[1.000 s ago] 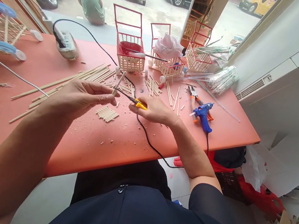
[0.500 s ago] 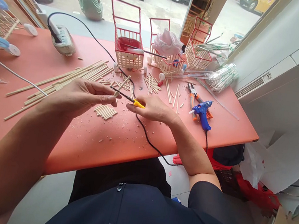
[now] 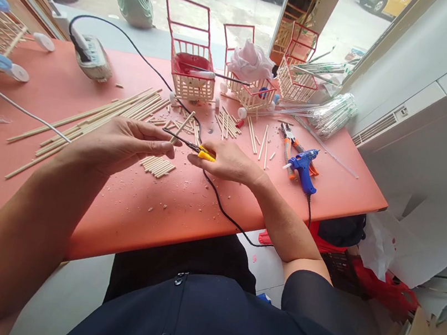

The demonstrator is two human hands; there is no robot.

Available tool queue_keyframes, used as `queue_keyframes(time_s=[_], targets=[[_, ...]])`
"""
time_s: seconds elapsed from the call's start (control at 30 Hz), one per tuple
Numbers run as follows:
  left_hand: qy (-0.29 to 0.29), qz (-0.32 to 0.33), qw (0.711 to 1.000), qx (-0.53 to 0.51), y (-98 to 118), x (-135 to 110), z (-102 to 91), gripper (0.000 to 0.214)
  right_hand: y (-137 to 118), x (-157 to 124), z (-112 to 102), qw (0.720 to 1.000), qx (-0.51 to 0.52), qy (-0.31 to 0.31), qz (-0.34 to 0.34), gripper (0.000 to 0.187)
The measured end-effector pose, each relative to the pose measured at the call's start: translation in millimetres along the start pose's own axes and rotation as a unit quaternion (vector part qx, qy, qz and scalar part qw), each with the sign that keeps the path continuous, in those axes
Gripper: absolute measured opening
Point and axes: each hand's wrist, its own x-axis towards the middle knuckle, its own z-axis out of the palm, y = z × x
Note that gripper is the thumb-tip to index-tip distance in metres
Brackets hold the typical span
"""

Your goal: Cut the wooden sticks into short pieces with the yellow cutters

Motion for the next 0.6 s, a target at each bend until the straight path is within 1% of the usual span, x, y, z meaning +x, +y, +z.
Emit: queue_keyframes(time_s=[0.1,0.33,0.6], targets=[[-0.004,-0.004,1.0,0.003,-0.7,0.6,-0.9,0.04,0.5,-0.2,0.1,1.0,-0.003,0.003,0.002,0.058],[-0.002,-0.005,1.0,0.003,0.5,0.0,0.9,0.041,0.7,0.7,-0.8,1.0,-0.017,-0.014,0.008,0.053],[0.011,-0.02,0.999,0.024,6.6,-2.4,2.3,0.04,-0.8,0.0,3.4,1.0,-0.01,0.004,0.006,0.051]])
